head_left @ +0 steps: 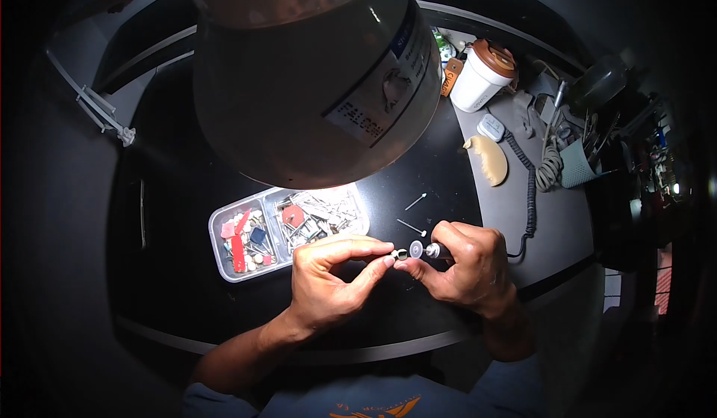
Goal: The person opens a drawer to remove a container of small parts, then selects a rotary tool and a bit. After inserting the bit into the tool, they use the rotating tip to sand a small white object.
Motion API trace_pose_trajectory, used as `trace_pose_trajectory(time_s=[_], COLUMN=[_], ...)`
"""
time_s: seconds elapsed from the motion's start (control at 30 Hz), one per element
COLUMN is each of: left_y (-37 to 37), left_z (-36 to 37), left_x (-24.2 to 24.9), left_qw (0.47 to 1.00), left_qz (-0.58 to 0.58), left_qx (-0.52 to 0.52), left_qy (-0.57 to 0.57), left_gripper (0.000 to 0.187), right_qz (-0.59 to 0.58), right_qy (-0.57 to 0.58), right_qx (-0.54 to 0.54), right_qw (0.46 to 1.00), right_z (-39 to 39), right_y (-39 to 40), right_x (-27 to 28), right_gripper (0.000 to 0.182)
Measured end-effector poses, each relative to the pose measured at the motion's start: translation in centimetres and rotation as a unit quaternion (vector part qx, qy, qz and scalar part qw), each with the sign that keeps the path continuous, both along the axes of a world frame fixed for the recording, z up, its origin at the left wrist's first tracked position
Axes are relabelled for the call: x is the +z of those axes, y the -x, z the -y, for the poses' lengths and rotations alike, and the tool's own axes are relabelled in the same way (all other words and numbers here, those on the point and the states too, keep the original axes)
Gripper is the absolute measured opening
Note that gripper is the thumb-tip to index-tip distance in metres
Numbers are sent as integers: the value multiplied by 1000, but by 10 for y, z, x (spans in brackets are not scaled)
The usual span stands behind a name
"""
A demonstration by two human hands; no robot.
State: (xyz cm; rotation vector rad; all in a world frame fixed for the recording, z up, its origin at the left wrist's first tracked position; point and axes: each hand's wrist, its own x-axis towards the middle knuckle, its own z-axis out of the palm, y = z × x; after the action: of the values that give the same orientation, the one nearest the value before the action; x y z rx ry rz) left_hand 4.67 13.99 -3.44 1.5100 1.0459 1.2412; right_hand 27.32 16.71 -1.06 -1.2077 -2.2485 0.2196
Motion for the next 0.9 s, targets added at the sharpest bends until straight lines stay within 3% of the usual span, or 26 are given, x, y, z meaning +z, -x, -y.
trace_pose_trajectory(time_s=[0.9], left_y=[-1], left_z=[0], left_x=[-2], left_qw=[1000], left_qz=[-11], left_qx=[1], left_qy=[-16], left_gripper=[15], right_qz=[64], right_qy=[54], right_qx=[-6], right_qw=[996], right_z=[4], right_y=[5], right_x=[6], right_gripper=[70])
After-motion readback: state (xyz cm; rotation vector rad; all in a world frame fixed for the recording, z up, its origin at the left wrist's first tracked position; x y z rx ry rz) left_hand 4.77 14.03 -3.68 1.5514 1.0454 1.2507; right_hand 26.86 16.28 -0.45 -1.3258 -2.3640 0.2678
